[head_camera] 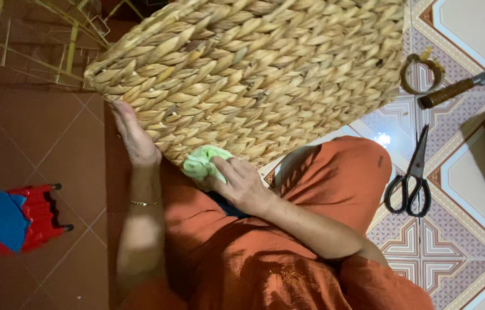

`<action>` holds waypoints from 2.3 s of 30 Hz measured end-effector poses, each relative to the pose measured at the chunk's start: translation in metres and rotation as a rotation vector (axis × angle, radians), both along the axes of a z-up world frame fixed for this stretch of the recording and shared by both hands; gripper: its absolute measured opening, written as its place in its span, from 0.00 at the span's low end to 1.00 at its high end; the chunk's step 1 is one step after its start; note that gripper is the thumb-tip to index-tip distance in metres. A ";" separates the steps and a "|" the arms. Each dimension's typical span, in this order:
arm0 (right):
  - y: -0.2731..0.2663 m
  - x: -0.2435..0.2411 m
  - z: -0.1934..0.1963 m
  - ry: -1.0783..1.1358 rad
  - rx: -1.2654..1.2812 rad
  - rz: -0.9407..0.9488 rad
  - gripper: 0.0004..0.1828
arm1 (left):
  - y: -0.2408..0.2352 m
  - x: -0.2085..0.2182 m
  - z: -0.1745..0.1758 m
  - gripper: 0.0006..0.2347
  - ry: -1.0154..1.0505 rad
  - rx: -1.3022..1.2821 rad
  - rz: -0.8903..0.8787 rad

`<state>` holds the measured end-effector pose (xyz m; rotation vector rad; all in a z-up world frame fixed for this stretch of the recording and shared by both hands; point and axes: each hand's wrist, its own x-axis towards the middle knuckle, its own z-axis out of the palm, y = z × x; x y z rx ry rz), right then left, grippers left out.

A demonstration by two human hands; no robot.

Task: The person wipes the exterior and interior surfaces of a woven basket using a green cloth. They rotate the basket to access different sides and continue wiping until the end of the clip.

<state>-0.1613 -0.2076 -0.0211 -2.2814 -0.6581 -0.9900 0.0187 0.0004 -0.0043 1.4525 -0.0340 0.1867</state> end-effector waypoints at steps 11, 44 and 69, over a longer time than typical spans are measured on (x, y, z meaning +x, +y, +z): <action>-0.161 -0.017 -0.023 0.128 -0.021 -0.417 0.12 | -0.006 -0.001 0.002 0.31 -0.164 -0.028 -0.084; -0.061 0.042 0.056 0.140 -0.099 -0.219 0.29 | -0.003 0.021 0.141 0.25 -0.590 0.396 -0.228; 0.059 0.112 0.148 0.155 0.216 -0.102 0.34 | -0.012 0.036 0.130 0.08 -0.567 0.311 -0.098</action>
